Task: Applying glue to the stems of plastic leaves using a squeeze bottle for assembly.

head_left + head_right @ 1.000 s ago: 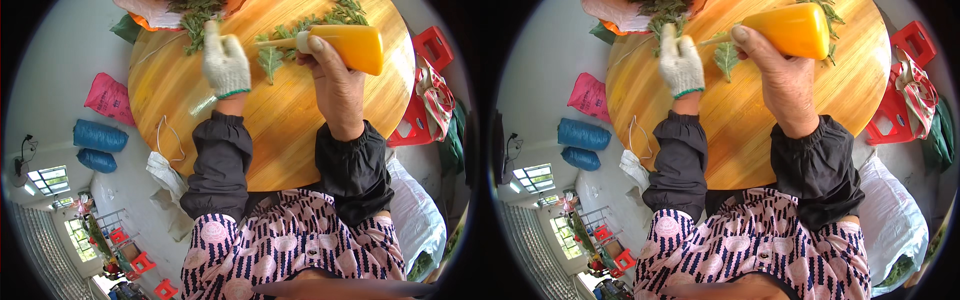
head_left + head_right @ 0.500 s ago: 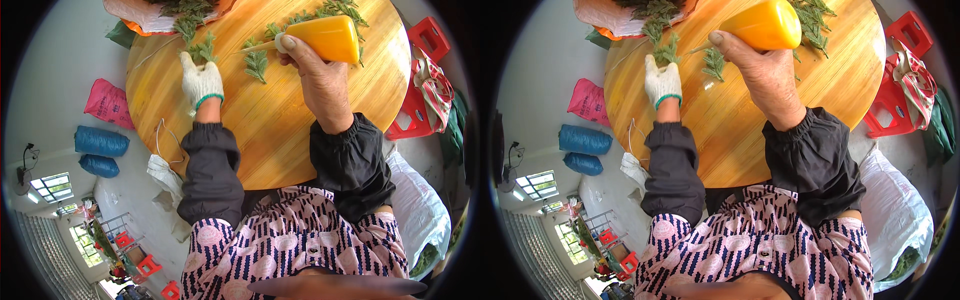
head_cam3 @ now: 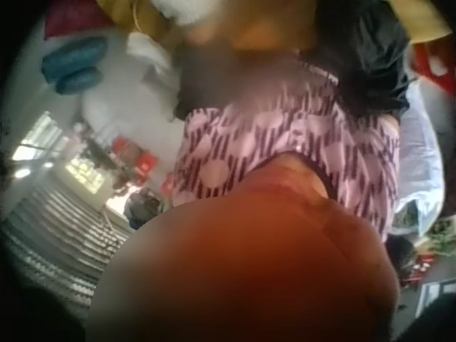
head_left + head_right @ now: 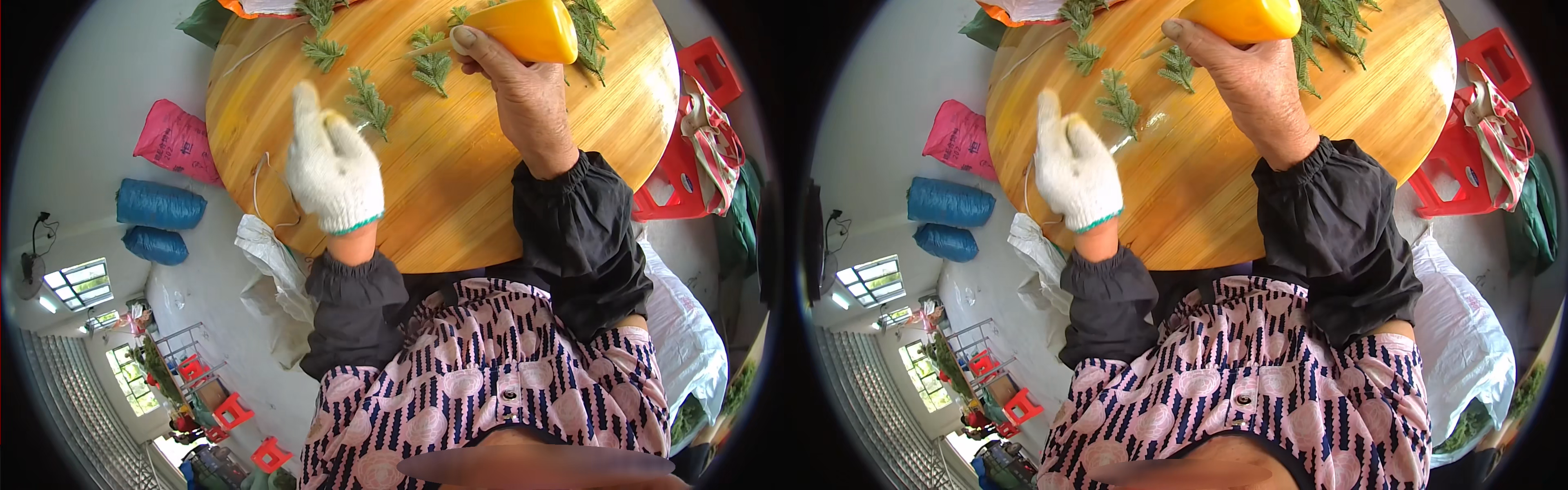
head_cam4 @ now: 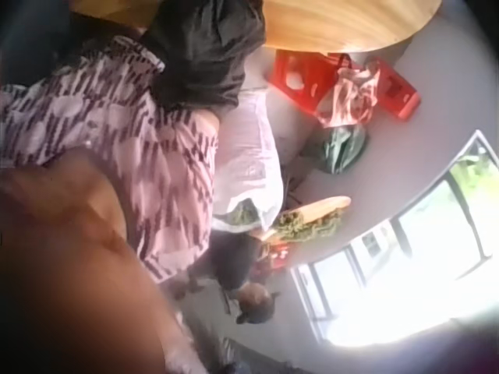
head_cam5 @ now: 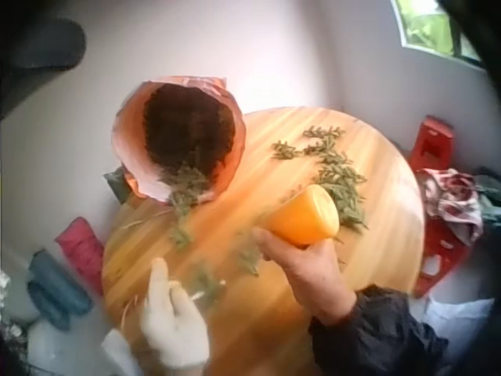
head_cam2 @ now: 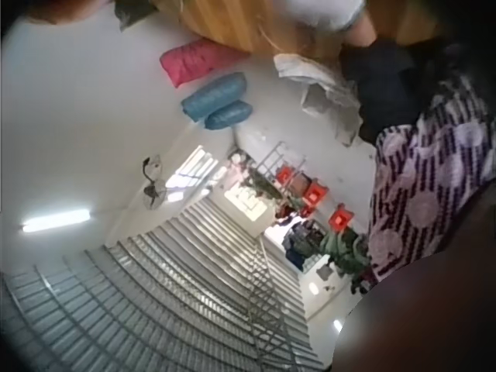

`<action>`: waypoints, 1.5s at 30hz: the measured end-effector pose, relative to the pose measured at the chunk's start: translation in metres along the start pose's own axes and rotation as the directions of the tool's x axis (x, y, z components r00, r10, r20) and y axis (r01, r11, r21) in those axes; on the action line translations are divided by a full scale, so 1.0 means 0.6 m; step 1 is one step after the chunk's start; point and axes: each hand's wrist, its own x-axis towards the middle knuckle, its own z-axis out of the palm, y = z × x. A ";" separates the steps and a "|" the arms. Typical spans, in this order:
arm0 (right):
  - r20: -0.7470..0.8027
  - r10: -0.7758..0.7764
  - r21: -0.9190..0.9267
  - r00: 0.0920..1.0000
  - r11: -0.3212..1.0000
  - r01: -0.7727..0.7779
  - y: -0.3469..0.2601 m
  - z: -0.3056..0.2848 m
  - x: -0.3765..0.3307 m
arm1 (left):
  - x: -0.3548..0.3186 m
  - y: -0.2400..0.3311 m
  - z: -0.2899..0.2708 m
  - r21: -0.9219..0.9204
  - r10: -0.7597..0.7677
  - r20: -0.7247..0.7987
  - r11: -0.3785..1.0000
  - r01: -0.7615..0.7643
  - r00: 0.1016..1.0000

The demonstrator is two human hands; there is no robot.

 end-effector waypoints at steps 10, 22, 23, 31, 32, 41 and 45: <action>0.019 0.036 -0.123 0.999 0.992 -0.033 0.035 -0.011 0.006 | -0.001 -0.087 0.091 -0.258 -0.175 0.459 0.912 0.319 0.871; 0.209 -0.076 -0.119 0.975 0.988 0.102 0.077 -0.004 0.004 | -0.013 -0.104 0.067 -0.316 -0.243 0.592 0.807 0.498 0.769; 0.199 -0.071 -0.119 0.977 0.988 0.096 0.079 0.001 0.003 | -0.012 -0.093 0.060 -0.318 -0.321 0.625 0.727 0.608 0.711; 0.302 -0.100 -0.199 0.948 0.966 0.165 0.071 0.030 -0.003 | -0.016 -0.045 0.040 0.015 -0.186 0.593 0.975 0.220 0.784; 0.331 -0.101 -0.234 0.938 0.954 0.185 0.067 0.035 -0.004 | -0.023 -0.049 0.045 0.022 -0.141 0.545 0.988 0.153 0.827; 0.366 -0.129 -0.329 0.922 0.908 0.258 0.068 0.054 0.000 | -0.031 -0.047 0.046 0.150 -0.100 0.382 0.988 0.044 0.919; 0.273 -0.065 -0.272 0.960 0.952 0.142 0.081 0.028 0.002 | -0.029 -0.044 0.045 0.161 -0.069 0.431 0.987 -0.002 0.900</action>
